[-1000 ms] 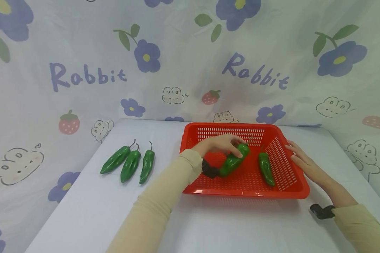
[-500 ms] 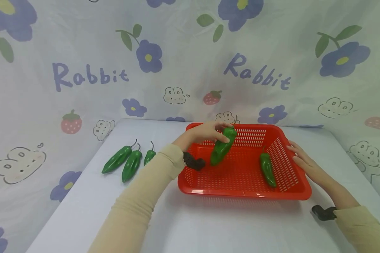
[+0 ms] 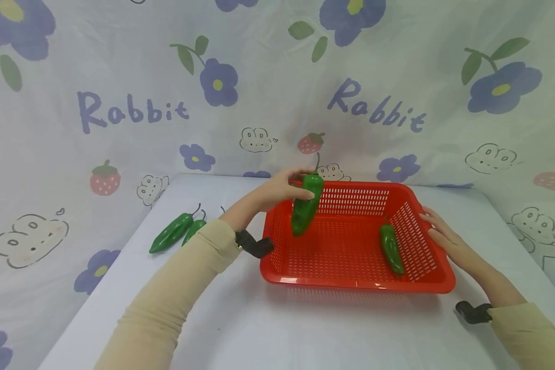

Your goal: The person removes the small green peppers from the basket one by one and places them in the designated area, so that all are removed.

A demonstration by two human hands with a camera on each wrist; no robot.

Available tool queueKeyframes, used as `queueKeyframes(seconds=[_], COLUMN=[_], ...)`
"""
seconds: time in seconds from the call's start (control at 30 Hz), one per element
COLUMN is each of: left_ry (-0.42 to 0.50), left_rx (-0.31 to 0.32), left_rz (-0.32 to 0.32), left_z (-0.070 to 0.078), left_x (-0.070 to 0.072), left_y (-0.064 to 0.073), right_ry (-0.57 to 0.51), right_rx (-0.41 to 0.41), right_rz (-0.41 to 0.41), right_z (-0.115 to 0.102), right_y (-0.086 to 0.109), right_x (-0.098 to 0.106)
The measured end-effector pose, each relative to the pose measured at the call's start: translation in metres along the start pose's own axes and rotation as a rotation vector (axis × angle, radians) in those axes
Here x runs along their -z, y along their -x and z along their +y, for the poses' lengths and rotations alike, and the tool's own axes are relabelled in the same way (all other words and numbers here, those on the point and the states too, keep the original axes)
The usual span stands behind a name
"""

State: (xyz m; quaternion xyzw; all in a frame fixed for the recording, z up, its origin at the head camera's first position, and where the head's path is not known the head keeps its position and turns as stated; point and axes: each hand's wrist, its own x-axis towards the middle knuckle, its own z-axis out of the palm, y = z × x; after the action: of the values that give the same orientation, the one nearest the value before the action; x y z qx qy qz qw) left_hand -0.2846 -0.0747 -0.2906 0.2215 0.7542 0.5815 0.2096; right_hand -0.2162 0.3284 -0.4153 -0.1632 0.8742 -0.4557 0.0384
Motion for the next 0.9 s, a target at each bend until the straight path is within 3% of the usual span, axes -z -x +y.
queueKeyframes(seconds=[0.17, 0.27, 0.6, 0.9], left_ry=[-0.034, -0.058, -0.135, -0.194], left_rx=[-0.058, -0.061, -0.013, 0.044], left_rz=[0.076, 0.099, 0.172, 0.235], left_z=[0.004, 0.007, 0.009, -0.006], left_x=[0.004, 0.008, 0.031, 0.044], left_y=[0.014, 0.026, 0.071, 0.102], right_ry=[-0.003, 0.0, 0.011, -0.001], right_rx=[0.0, -0.003, 0.005, 0.023], right_rz=[-0.001, -0.003, 0.001, 0.001], right_z=[0.001, 0.001, 0.0, 0.0], right_y=[0.001, 0.0, 0.0, 0.002], right_x=[0.001, 0.001, 0.0, -0.001])
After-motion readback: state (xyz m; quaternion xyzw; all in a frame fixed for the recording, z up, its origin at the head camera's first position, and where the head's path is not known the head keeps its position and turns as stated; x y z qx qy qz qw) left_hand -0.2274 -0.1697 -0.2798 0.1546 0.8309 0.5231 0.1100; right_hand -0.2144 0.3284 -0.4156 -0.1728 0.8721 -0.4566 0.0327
